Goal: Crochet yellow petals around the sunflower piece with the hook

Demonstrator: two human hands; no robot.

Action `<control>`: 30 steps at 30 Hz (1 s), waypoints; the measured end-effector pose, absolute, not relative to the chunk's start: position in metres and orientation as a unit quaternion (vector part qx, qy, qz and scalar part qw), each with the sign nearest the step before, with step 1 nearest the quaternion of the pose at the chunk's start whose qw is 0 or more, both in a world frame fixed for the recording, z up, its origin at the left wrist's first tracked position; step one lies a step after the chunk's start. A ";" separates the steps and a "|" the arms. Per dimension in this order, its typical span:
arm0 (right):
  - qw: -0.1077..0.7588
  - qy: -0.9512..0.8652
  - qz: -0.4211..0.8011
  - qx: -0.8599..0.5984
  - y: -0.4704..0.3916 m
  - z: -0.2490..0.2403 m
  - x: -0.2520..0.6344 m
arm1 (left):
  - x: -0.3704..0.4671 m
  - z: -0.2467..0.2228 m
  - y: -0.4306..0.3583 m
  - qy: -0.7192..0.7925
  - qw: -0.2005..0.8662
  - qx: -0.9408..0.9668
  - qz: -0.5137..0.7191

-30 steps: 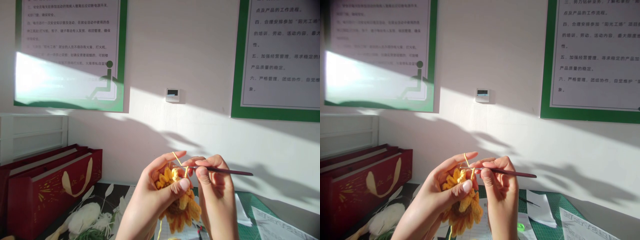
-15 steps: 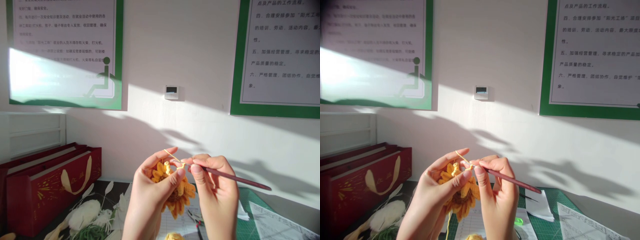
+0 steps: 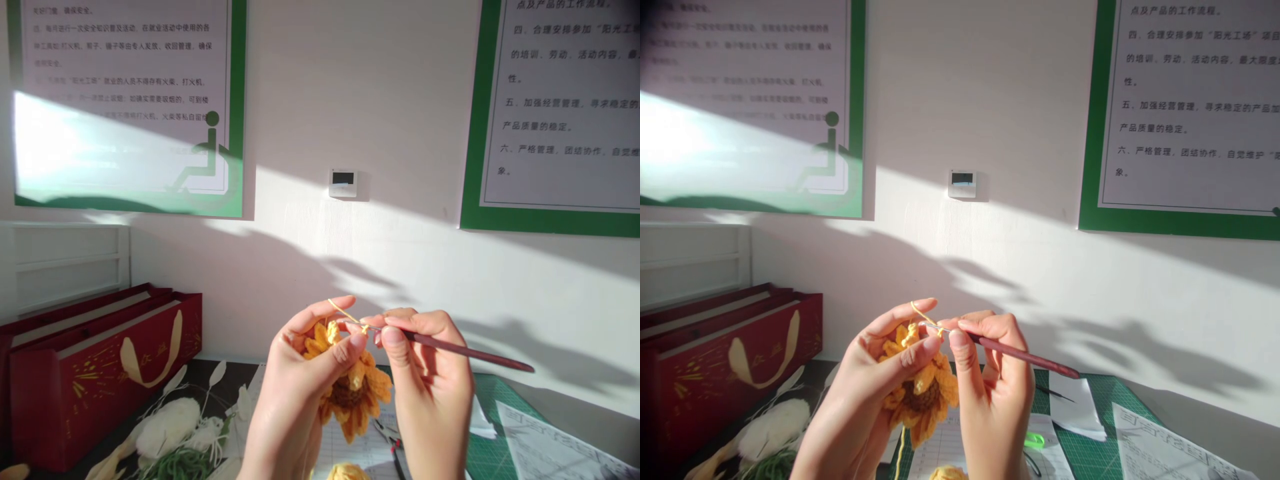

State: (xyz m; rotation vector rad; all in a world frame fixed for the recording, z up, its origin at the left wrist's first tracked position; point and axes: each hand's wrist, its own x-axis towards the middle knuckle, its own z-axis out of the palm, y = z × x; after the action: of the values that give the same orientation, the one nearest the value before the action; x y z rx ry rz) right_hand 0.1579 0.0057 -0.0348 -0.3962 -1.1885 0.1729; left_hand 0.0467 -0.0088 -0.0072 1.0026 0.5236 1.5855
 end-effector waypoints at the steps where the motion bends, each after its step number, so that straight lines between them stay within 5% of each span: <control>1: 0.808 -0.550 0.101 -0.185 0.007 -0.036 0.158 | 0.046 -0.007 -0.009 0.225 0.564 0.427 0.670; 11: 0.780 -0.520 0.328 -0.114 0.017 -0.036 0.165 | 0.041 -0.006 -0.008 0.230 0.570 0.448 0.649; 30: 0.779 -0.618 0.081 -0.071 0.012 -0.034 0.184 | 0.040 -0.002 -0.015 0.193 0.581 0.470 0.636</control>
State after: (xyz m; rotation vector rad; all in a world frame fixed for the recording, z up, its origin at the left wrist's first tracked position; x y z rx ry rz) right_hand 0.1836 0.0123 -0.0336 -0.1540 -1.3369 0.1744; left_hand 0.0400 -0.0151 -0.0025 1.0993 0.4501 1.4864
